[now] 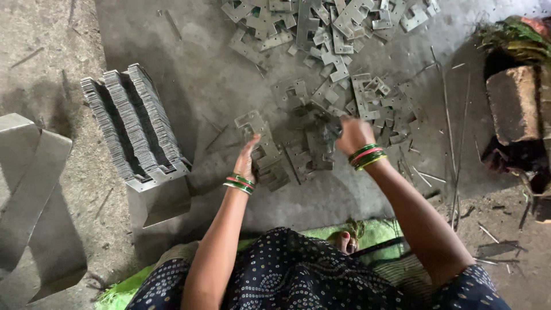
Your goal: The person picks up metal plates from a pile on the floor, gathers them into a stack by hand, and places the stack into a metal tray.
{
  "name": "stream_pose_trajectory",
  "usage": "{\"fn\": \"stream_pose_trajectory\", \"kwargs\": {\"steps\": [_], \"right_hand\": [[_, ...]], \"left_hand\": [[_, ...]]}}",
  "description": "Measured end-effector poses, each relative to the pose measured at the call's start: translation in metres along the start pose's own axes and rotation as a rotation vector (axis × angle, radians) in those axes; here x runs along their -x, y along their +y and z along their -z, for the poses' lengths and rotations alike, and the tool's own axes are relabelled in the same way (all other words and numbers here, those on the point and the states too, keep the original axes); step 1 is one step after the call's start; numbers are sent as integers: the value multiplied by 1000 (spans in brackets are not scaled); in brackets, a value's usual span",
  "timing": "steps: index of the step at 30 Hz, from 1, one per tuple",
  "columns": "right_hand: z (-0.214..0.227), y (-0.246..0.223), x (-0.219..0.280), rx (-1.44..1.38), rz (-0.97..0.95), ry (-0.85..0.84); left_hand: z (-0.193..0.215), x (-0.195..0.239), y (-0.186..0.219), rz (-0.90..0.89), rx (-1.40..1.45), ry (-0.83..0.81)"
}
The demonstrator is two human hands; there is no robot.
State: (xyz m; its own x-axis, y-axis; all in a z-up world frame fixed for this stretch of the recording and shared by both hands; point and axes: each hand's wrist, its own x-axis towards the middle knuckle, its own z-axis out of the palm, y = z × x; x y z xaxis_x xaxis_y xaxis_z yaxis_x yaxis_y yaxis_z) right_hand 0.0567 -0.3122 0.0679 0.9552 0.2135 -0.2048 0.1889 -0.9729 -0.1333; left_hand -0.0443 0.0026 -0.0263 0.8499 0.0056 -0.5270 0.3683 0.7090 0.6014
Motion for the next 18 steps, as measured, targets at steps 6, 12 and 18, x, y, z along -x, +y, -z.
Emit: {"fn": "stream_pose_trajectory", "kwargs": {"steps": [6, 12, 18], "right_hand": [[8, 23, 6, -480, -43, -19], [71, -53, 32, -616, 338, 176], [65, -83, -16, -315, 208, 268]], "left_hand": [[0, -16, -18, 243, 37, -90], [-7, -22, -17, 388, 195, -53], [61, -57, -43, -544, -315, -284]]}}
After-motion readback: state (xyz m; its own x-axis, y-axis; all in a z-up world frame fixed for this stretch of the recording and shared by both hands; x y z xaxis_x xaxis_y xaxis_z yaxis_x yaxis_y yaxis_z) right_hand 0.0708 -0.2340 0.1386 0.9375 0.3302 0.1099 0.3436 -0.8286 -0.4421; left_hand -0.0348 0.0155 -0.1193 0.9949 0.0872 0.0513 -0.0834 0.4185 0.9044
